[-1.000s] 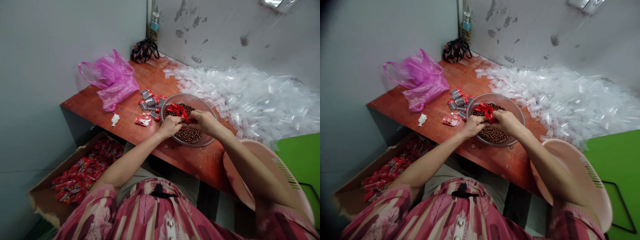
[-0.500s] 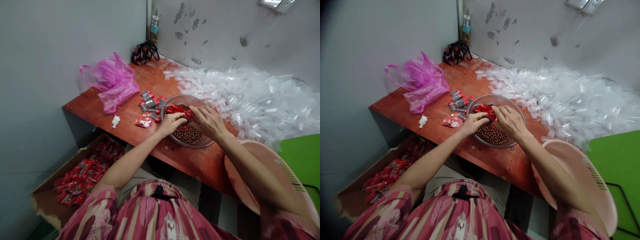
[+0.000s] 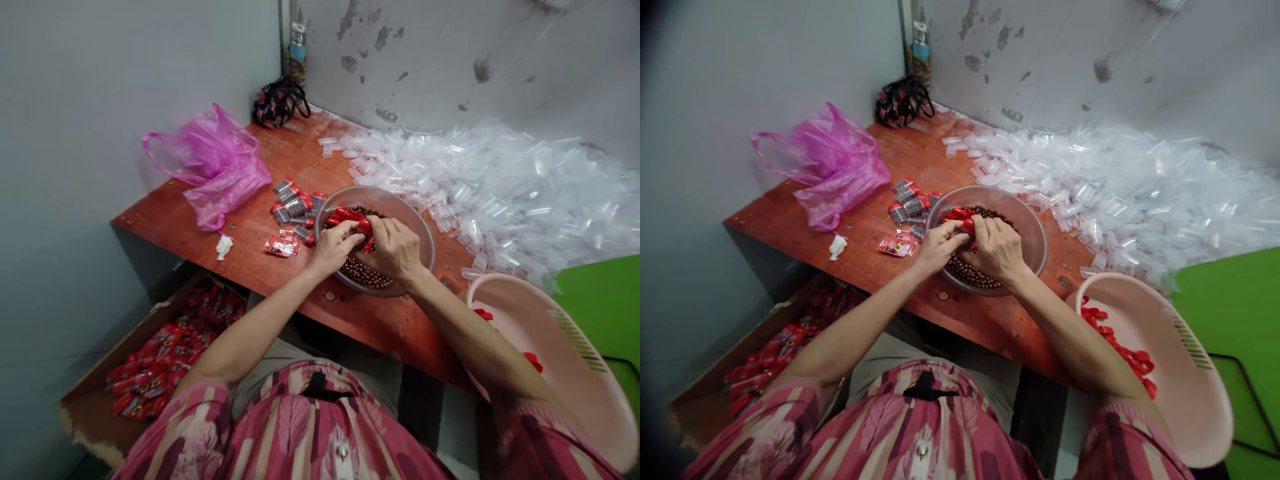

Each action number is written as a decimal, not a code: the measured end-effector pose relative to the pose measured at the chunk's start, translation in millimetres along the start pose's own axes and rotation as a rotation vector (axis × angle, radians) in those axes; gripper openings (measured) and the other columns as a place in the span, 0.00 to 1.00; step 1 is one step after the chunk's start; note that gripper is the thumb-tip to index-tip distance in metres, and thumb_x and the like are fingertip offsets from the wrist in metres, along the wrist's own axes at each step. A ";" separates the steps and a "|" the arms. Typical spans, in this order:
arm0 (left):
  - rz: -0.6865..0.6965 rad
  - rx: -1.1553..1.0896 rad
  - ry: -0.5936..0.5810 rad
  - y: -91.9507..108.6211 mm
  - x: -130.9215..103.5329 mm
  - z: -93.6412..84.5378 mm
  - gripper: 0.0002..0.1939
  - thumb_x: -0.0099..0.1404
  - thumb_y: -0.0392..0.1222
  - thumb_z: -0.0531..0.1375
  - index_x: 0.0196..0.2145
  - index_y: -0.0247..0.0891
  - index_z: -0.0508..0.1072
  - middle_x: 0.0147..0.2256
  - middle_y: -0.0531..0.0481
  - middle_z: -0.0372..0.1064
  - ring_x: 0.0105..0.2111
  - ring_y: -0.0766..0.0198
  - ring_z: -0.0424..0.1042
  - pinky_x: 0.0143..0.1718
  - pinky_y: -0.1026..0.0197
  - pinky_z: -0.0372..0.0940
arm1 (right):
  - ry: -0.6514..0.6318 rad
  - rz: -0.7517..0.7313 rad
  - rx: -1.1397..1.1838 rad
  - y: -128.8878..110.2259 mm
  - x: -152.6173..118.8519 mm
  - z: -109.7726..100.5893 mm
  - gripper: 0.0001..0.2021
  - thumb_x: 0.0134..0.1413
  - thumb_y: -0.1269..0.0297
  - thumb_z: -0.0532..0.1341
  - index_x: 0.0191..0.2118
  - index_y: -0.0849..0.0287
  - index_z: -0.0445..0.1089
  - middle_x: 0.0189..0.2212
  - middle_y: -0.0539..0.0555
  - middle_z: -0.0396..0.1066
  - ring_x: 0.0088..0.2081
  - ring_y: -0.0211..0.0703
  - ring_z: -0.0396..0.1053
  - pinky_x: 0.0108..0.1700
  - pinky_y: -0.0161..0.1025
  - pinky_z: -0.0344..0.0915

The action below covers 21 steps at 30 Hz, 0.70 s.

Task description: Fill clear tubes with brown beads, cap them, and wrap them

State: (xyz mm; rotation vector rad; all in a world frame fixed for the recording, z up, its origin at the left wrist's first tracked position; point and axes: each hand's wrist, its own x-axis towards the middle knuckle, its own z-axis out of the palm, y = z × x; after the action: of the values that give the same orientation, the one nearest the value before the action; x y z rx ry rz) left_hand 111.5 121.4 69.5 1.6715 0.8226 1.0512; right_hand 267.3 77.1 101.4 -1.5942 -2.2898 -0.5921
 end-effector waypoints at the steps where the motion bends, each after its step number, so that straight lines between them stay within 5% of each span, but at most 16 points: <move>1: -0.004 -0.013 -0.013 -0.4 0.1 -0.1 0.13 0.61 0.40 0.58 0.43 0.37 0.75 0.35 0.51 0.76 0.36 0.63 0.73 0.42 0.63 0.65 | -0.023 0.016 0.016 -0.7 -0.5 -0.4 0.26 0.56 0.56 0.55 0.56 0.67 0.62 0.37 0.66 0.71 0.40 0.57 0.67 0.42 0.49 0.65; 6: -0.059 -0.236 -0.009 -2.2 5.1 3.7 0.17 0.58 0.44 0.60 0.45 0.35 0.73 0.37 0.48 0.76 0.37 0.62 0.74 0.43 0.60 0.68 | -0.086 -0.009 0.155 -2.1 -0.1 -7.5 0.40 0.54 0.52 0.60 0.65 0.69 0.47 0.55 0.69 0.63 0.56 0.60 0.62 0.54 0.51 0.62; 9: -0.098 -0.300 0.083 -1.8 12.5 -2.5 0.20 0.56 0.46 0.62 0.45 0.34 0.73 0.37 0.47 0.76 0.34 0.63 0.74 0.40 0.59 0.70 | -0.078 0.016 0.258 19.0 -1.9 -10.9 0.48 0.52 0.45 0.60 0.68 0.66 0.37 0.62 0.67 0.56 0.62 0.57 0.56 0.59 0.50 0.60; 13: -0.052 -0.211 0.337 -11.3 32.8 -31.2 0.18 0.57 0.46 0.63 0.44 0.36 0.75 0.35 0.51 0.75 0.31 0.66 0.73 0.39 0.59 0.71 | -0.160 0.391 0.218 90.8 -14.1 -5.1 0.33 0.59 0.50 0.55 0.65 0.62 0.52 0.56 0.64 0.66 0.55 0.53 0.66 0.55 0.47 0.63; 16: 0.017 -0.162 0.472 -28.2 51.7 -55.6 0.11 0.57 0.43 0.64 0.40 0.41 0.76 0.33 0.57 0.75 0.32 0.67 0.73 0.43 0.57 0.71 | -0.518 0.733 0.022 158.6 -26.9 11.1 0.20 0.62 0.56 0.52 0.56 0.56 0.66 0.51 0.59 0.72 0.52 0.50 0.69 0.51 0.42 0.64; 21: 0.026 -0.001 0.526 -50.6 60.9 -70.2 0.18 0.58 0.41 0.64 0.47 0.41 0.73 0.46 0.53 0.74 0.47 0.61 0.73 0.55 0.51 0.65 | -0.708 0.940 -0.084 229.3 -39.9 50.5 0.15 0.58 0.65 0.56 0.46 0.68 0.74 0.46 0.71 0.73 0.47 0.56 0.72 0.43 0.42 0.65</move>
State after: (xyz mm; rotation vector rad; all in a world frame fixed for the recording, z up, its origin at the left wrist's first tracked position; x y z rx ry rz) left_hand 69.3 216.4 49.5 1.4198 1.1317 1.5403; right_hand 496.1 138.6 77.3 -2.9277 -1.5026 0.1531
